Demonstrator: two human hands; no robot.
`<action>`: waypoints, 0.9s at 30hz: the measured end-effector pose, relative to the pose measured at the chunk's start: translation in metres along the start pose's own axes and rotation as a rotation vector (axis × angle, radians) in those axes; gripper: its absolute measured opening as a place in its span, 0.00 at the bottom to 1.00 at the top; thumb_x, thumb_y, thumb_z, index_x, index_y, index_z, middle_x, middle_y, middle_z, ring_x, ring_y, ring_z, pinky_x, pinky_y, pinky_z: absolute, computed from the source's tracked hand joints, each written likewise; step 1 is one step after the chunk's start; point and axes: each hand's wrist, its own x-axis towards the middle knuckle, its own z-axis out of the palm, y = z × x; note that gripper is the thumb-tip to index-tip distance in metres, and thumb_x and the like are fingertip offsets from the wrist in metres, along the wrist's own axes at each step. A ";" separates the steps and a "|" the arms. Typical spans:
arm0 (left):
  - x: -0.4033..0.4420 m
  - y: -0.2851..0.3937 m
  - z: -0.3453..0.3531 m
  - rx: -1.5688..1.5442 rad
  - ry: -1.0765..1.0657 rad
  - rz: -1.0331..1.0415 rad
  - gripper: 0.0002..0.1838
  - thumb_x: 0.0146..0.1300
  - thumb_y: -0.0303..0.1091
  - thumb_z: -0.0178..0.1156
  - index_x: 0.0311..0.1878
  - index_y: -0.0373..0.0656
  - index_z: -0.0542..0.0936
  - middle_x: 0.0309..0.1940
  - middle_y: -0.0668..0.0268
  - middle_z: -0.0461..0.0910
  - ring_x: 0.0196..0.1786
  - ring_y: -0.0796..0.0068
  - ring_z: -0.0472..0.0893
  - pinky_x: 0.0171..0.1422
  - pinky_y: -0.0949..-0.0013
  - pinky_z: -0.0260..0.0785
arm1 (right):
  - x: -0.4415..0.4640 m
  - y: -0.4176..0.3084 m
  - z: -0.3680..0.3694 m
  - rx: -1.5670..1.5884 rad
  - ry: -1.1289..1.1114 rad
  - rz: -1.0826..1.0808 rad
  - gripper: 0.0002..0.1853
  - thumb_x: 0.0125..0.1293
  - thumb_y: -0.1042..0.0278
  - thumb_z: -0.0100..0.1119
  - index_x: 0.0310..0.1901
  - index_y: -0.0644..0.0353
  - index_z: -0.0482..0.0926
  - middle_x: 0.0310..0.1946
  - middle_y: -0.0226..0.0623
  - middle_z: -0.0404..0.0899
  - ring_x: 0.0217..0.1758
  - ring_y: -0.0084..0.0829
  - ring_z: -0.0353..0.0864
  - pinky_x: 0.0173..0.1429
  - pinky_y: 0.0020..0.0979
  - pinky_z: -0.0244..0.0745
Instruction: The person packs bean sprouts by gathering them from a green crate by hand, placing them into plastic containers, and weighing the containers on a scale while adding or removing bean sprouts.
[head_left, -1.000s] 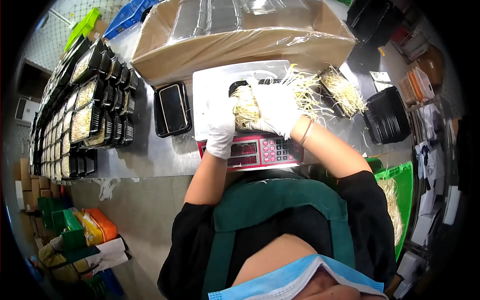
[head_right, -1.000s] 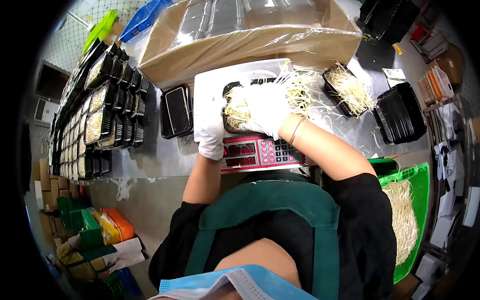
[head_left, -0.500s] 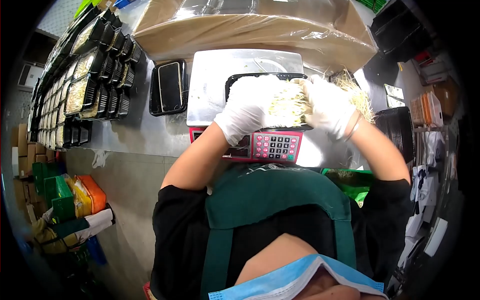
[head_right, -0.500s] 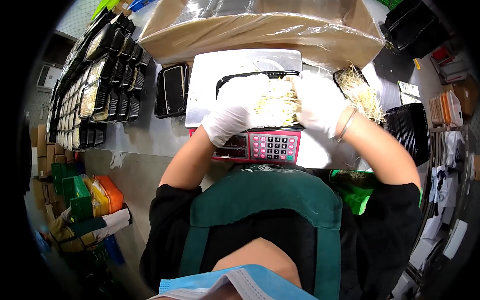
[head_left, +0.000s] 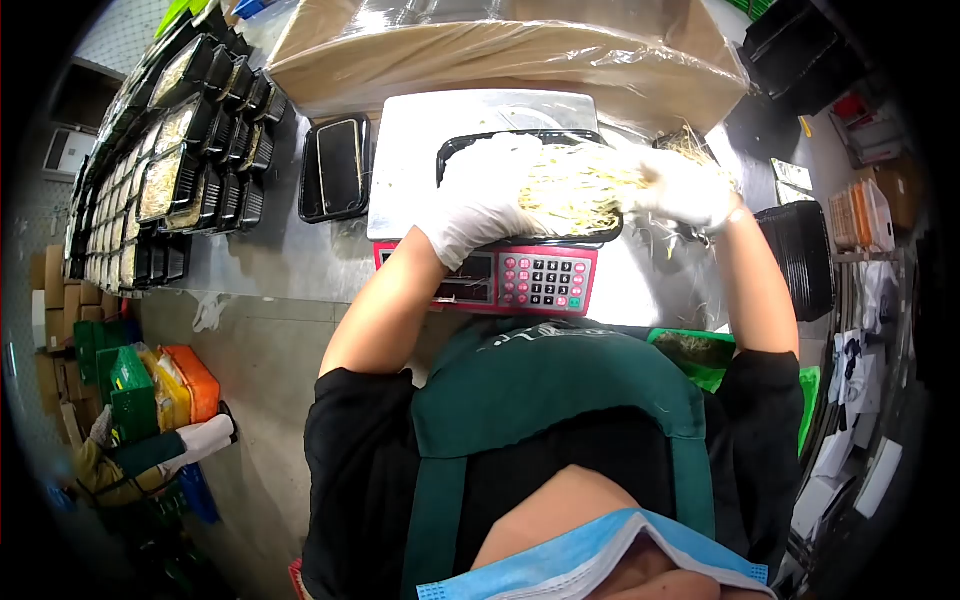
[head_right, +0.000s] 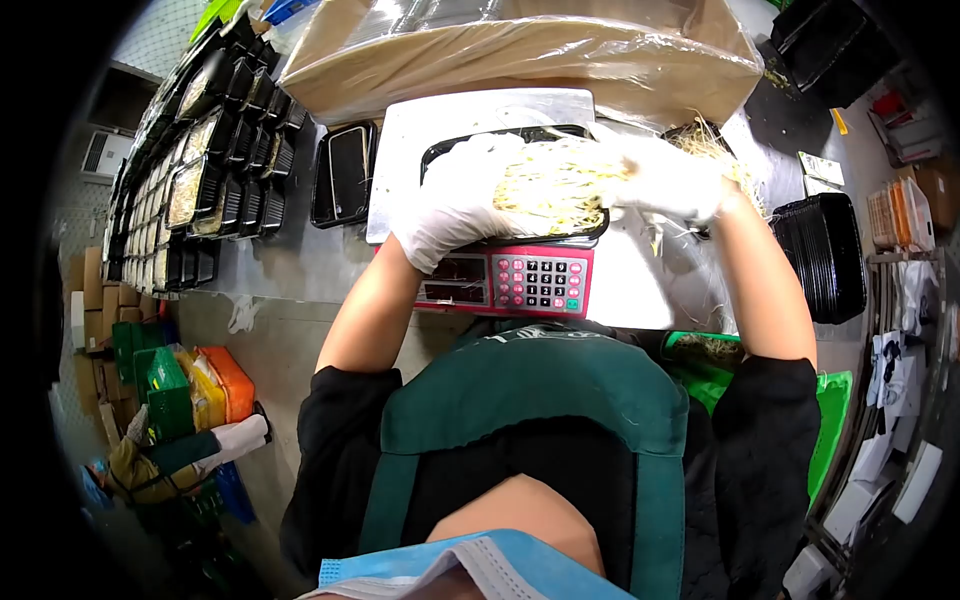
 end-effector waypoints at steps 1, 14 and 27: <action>-0.001 0.000 0.000 0.001 0.004 -0.003 0.38 0.43 0.53 0.74 0.54 0.38 0.77 0.49 0.53 0.79 0.54 0.56 0.77 0.60 0.62 0.68 | -0.015 -0.010 -0.006 0.164 -0.001 0.037 0.35 0.59 0.72 0.61 0.68 0.68 0.61 0.50 0.41 0.82 0.46 0.26 0.80 0.53 0.28 0.75; -0.053 -0.040 -0.021 -0.395 0.321 -0.065 0.32 0.55 0.35 0.67 0.62 0.37 0.69 0.58 0.56 0.73 0.61 0.65 0.71 0.65 0.65 0.64 | -0.235 0.185 -0.180 -0.271 0.881 0.462 0.25 0.68 0.70 0.55 0.66 0.56 0.68 0.61 0.38 0.73 0.65 0.30 0.67 0.68 0.29 0.60; -0.034 -0.029 0.045 -0.451 0.517 0.297 0.25 0.57 0.50 0.65 0.52 0.45 0.79 0.40 0.59 0.82 0.43 0.59 0.80 0.49 0.61 0.71 | 0.007 -0.001 0.110 -0.482 0.939 -0.326 0.52 0.58 0.67 0.66 0.73 0.68 0.37 0.75 0.54 0.38 0.78 0.43 0.42 0.78 0.40 0.45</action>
